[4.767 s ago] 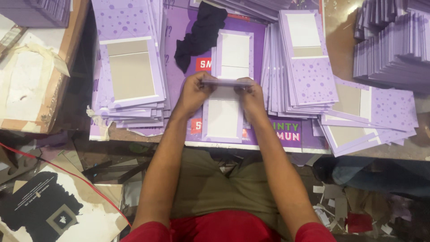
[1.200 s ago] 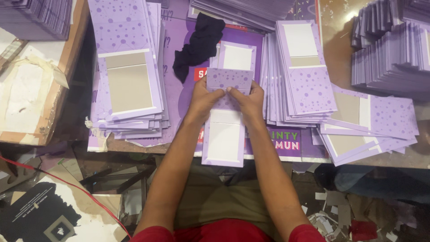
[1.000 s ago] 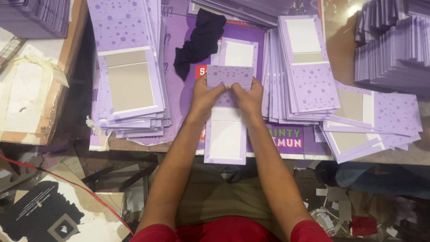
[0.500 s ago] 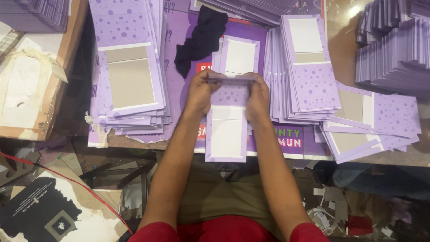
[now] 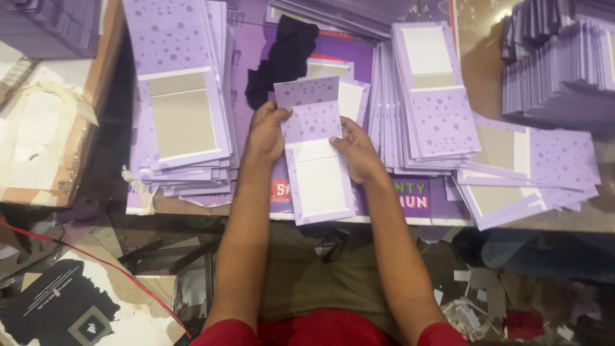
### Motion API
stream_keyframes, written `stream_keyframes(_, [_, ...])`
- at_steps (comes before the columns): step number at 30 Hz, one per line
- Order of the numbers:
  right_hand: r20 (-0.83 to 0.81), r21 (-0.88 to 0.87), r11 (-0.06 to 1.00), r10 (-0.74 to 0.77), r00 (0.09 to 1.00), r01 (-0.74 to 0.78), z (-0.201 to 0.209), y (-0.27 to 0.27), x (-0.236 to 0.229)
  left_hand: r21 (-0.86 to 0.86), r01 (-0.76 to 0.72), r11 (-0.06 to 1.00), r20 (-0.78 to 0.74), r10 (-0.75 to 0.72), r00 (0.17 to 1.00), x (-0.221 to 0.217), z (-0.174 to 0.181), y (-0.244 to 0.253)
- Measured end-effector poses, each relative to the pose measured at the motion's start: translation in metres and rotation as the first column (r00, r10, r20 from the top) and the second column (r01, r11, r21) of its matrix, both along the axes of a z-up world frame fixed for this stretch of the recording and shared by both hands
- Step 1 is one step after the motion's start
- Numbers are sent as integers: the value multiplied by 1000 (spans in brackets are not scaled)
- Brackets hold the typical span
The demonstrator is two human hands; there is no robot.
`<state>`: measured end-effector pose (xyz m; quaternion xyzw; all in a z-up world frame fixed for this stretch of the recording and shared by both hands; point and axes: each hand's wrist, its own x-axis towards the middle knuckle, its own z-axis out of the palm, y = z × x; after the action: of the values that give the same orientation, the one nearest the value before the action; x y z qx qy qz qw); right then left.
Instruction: The person repeatedly picks up purple patterned paper cards from a stack, folds each card in half, and places the folded card onto a growing pile. The process is continuous and repetitive throughout the clip.
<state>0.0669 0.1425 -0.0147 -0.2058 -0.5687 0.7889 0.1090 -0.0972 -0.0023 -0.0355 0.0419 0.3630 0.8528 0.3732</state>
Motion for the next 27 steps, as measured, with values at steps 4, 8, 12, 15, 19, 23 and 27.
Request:
stream_keyframes(4, [-146, -79, 994, -92, 985, 81, -19, 9, 6, -192, 249, 949, -279, -296, 913, 10, 2, -7])
stream_keyframes(8, [-38, -157, 971, -186, 982, 178, -22, 11, 2, -164, 255, 953, -279, -293, 915, 15, -3, -4])
stream_keyframes(12, [-67, -174, 970, -182, 981, 168, -1, 3, -1, -176, 145, 974, -377, -203, 904, 16, 2, 1])
stream_keyframes(15, [-10, -79, 961, -266, 964, 265, 16, -9, -3, -204, 17, 979, -356, -90, 930, 23, 10, 5])
stream_keyframes(19, [-31, 115, 941, -317, 948, 319, 27, -23, -2, -243, -148, 959, -507, 5, 862, 39, 25, 10])
stream_keyframes(23, [-161, 93, 948, -286, 945, 303, 23, -21, 8, -415, -348, 840, -649, -5, 761, 63, 61, 3])
stream_keyframes(27, [-99, -138, 933, -348, 932, 333, 13, -6, 15, -391, -602, 696, -826, 22, 563, 92, 126, -20])
